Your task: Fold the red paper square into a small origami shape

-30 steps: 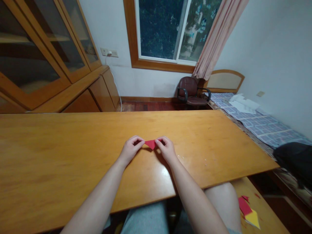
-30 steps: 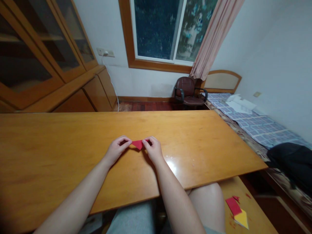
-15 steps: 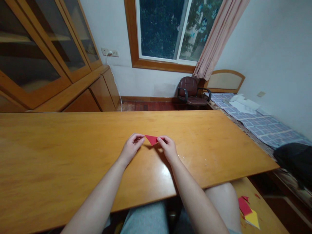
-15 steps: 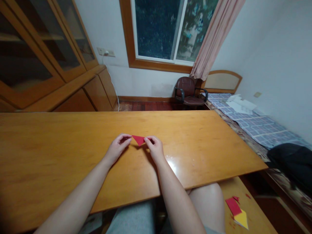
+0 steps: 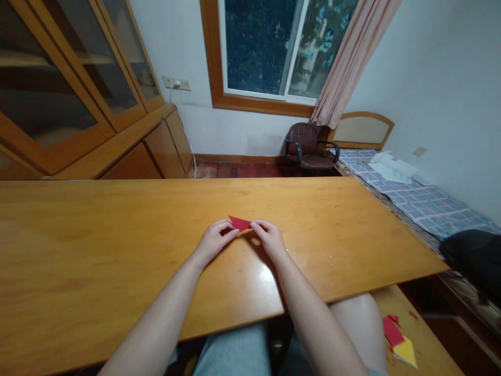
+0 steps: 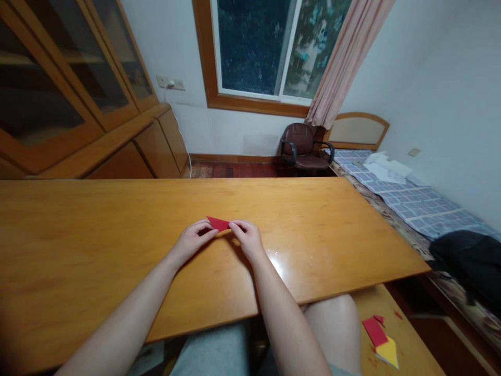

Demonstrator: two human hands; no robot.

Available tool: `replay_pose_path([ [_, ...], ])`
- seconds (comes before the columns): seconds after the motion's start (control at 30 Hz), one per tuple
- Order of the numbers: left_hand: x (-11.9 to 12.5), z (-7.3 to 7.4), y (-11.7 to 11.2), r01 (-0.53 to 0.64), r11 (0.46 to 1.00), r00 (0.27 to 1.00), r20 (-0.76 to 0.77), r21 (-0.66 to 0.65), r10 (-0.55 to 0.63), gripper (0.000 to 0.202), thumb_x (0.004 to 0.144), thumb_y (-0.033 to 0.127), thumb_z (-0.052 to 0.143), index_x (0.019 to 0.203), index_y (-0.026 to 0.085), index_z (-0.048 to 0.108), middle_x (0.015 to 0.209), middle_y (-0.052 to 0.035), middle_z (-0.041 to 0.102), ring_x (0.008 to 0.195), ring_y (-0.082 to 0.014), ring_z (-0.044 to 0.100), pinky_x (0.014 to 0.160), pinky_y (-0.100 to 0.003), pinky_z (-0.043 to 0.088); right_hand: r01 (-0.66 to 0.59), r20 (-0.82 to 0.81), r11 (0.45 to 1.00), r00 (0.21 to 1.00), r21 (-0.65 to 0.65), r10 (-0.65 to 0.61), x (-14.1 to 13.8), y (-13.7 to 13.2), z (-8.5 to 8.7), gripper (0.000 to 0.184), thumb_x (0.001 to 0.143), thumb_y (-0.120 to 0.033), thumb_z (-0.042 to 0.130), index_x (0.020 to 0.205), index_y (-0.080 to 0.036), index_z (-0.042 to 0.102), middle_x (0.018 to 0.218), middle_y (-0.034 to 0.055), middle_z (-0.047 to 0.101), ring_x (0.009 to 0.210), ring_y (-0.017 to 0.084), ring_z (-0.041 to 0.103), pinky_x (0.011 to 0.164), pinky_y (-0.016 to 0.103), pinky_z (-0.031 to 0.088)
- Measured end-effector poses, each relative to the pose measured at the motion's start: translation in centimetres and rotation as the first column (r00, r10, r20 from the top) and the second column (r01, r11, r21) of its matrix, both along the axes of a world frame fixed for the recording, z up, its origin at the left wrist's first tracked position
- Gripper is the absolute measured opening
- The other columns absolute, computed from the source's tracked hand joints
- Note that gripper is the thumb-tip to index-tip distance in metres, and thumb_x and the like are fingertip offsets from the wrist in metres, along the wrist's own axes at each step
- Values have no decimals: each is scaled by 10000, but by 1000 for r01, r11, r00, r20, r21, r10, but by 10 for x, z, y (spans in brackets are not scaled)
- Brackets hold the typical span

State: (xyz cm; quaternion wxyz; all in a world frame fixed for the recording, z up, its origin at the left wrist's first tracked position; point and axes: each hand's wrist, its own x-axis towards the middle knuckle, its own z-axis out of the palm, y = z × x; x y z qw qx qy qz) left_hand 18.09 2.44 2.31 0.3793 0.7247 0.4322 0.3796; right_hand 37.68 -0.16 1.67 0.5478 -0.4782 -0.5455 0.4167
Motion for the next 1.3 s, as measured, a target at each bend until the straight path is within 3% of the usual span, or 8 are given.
replay_pose_path([
  [0.17,-3,-3,2,-59,998,998,-2,1,59,225,835,378,626,727,181,632,759,-6,612,750,-163,563,724,-270,422,30,-4,1000,1000,-4,-30,1,1,-4,232,841,-391,649,791,-180,731,794,34,708,793,175,636,758,266,470],
  [0.4,-5,-8,4,-140,985,973,171,-104,157,225,805,398,640,769,177,619,758,-1,608,758,-162,564,737,-266,434,119,-93,989,987,-91,-128,3,3,-8,245,823,-409,654,812,-168,700,762,27,684,698,148,604,673,256,467],
  [0.63,-4,-6,4,-132,985,976,157,-114,149,218,794,393,647,762,177,630,763,-2,622,753,-163,572,751,-275,447,139,-149,989,978,-59,-146,1,3,-8,259,843,-420,645,938,-184,693,846,31,677,672,129,591,626,241,472],
  [0.87,-1,0,1,-65,997,997,48,-43,67,218,821,382,611,751,177,642,774,-14,627,775,-174,579,752,-279,433,24,-7,1000,1000,8,-24,-4,1,-6,251,837,-359,678,1015,-183,693,878,44,686,696,140,618,666,260,495],
  [1.1,-1,-2,2,-50,997,998,35,-51,52,228,829,392,609,761,178,648,773,-13,629,771,-176,574,758,-285,433,-3,206,990,978,143,-27,-3,-2,-1,242,881,-275,627,1102,-224,708,964,47,681,847,165,621,801,295,488],
  [1.3,-3,-4,2,-55,996,997,50,-64,58,256,829,422,614,767,178,662,777,-15,642,768,-176,583,744,-280,442,-59,277,989,961,137,19,-5,-4,3,402,806,-286,731,1201,-236,676,1020,61,671,856,180,606,794,302,485],
])
